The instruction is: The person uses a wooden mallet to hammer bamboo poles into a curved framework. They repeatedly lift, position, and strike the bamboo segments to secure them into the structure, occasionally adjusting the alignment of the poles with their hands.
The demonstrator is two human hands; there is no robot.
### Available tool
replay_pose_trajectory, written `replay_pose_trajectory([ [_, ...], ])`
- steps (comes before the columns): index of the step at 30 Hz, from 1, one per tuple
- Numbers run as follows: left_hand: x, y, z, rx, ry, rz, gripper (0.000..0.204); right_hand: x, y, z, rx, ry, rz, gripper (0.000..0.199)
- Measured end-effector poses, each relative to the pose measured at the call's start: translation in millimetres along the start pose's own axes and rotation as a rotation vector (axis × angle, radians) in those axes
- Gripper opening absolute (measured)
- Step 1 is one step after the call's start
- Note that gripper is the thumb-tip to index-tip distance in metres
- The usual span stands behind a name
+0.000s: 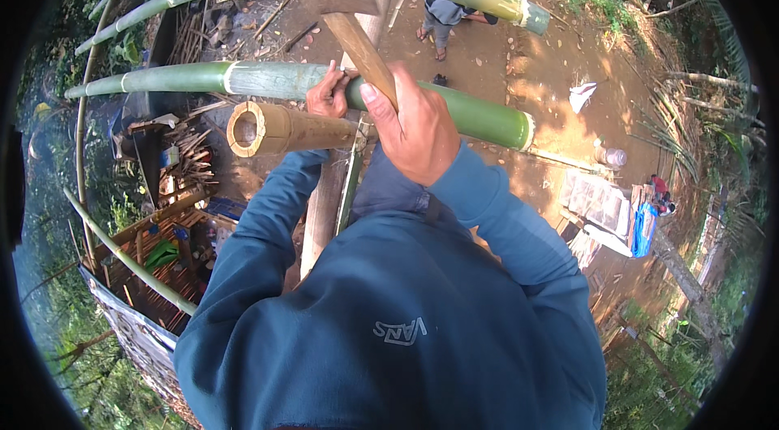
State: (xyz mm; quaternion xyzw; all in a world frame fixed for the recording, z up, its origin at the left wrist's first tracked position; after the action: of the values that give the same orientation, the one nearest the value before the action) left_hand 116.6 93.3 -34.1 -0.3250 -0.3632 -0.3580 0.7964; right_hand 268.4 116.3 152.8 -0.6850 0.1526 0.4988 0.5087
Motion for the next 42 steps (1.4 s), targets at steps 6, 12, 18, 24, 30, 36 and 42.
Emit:
replay_pose_trajectory([
  [6,-13,3,-7,-0.035,-0.054,0.072,0.009,74,22,-9,-0.297,0.204,-0.317,0.029],
  [12,-6,4,-2,-0.048,-0.028,0.036,0.006,94,-37,-43,0.236,0.36,-0.238,0.037],
  [18,-7,1,-5,-0.223,-0.13,-0.042,0.017,208,-112,-114,0.849,0.172,-0.866,0.037],
  [24,-16,-14,11,-0.548,0.111,0.344,0.085,258,-117,-119,0.785,0.548,-0.169,0.039],
  [30,-67,-29,15,-0.9,0.058,0.616,0.116,270,-112,-122,0.838,0.466,-0.376,0.039],
  [36,-65,-30,16,-0.903,0.063,0.604,0.109,261,-118,-118,0.849,0.475,-0.245,0.038],
  [42,-65,-30,17,-0.881,0.071,0.606,0.107,261,-116,-118,0.865,0.46,-0.197,0.034],
])
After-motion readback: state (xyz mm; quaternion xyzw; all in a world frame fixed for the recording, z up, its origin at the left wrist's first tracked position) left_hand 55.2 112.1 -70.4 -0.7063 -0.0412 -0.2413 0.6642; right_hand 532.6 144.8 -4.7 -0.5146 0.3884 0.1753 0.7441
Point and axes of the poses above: each hand's wrist, its own z-axis towards the middle knuckle, its own y-axis out of the palm, x = y × z, the point moved 5 cm from there along z, towards the middle knuckle, and after that the axes turned 3 degrees about y, right-handed, at the moved point
